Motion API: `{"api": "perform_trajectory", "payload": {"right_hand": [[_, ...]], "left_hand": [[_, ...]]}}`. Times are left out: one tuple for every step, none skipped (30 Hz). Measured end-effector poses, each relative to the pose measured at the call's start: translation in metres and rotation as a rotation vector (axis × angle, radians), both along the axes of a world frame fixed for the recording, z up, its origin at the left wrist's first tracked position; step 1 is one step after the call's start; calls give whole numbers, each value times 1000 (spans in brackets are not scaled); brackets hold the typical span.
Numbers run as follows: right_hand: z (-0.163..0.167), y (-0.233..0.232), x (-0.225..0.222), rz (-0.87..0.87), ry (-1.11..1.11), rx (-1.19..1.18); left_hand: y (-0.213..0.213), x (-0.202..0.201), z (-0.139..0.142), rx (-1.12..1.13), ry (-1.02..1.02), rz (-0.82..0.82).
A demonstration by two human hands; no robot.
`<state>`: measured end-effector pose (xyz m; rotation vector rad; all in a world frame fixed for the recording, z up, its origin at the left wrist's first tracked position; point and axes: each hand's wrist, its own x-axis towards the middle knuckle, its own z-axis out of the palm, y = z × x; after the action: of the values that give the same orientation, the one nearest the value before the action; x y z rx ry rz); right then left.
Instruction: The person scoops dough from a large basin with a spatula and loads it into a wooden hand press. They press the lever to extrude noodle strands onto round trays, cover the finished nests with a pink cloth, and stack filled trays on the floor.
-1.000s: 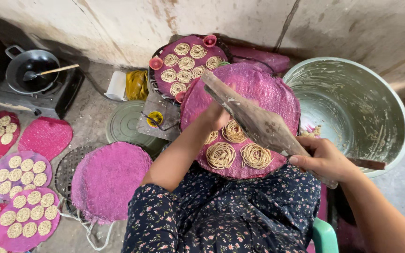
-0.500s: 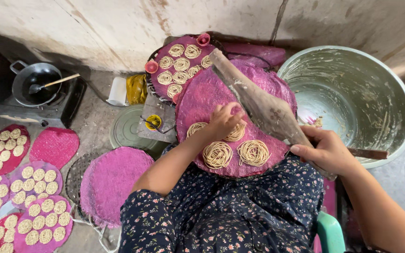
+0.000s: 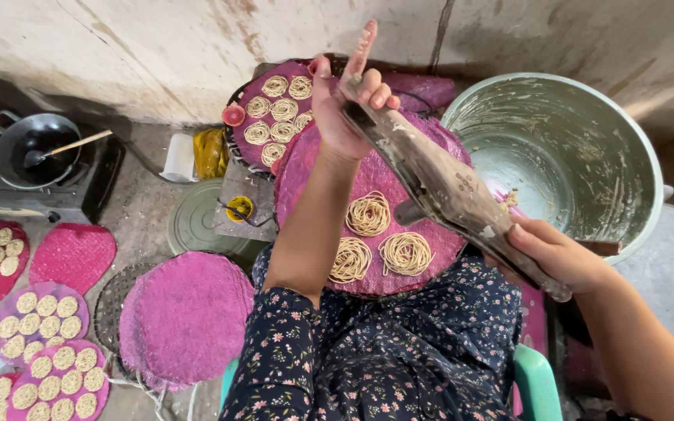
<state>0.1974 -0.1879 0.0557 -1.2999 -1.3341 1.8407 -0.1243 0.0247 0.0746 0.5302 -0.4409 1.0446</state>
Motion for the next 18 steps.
{"api": "perform_trajectory", "payload": {"right_hand": [[1, 3, 5, 2, -19, -4], [2, 7, 10, 3, -40, -10], [2, 11, 13, 6, -61, -17], [1, 16, 15, -13, -180, -3], [-1, 21, 13, -35, -298, 12], [-4, 25, 11, -56, -414, 25], [-6, 29, 6, -65, -438, 46], [-9, 31, 1, -73, -460, 65], [-11, 32, -3, -78, -483, 83], [-11, 31, -7, -73, -507, 69], [-9, 29, -9, -69, -529, 57], [-7, 27, -12, -64, -550, 45], [-2, 23, -11, -41, -552, 49], [7, 18, -6, -17, -555, 55], [15, 15, -5, 6, -560, 61], [23, 14, -4, -37, -639, 111], [34, 12, 0, -80, -719, 158], [42, 12, 1, -121, -801, 205]], "left_hand": [[2, 8, -5, -101, 67, 38], [2, 16, -12, -205, 132, 76], [4, 22, -20, -309, 195, 119], [6, 25, -29, -335, 189, 132], [9, 27, -38, -361, 183, 143], [11, 28, -46, -387, 180, 155], [15, 27, -52, -393, 178, 159], [19, 25, -57, -400, 177, 165], [20, 22, -60, -408, 175, 173], [20, 20, -62, -404, 184, 184], [18, 18, -64, -398, 195, 195], [16, 17, -66, -391, 207, 208], [13, 17, -67, -393, 214, 194], [8, 19, -68, -394, 220, 180], [4, 22, -66, -395, 225, 166], [3, 26, -63, -404, 209, 166], [3, 30, -59, -418, 192, 165], [3, 32, -54, -435, 172, 163]]}}
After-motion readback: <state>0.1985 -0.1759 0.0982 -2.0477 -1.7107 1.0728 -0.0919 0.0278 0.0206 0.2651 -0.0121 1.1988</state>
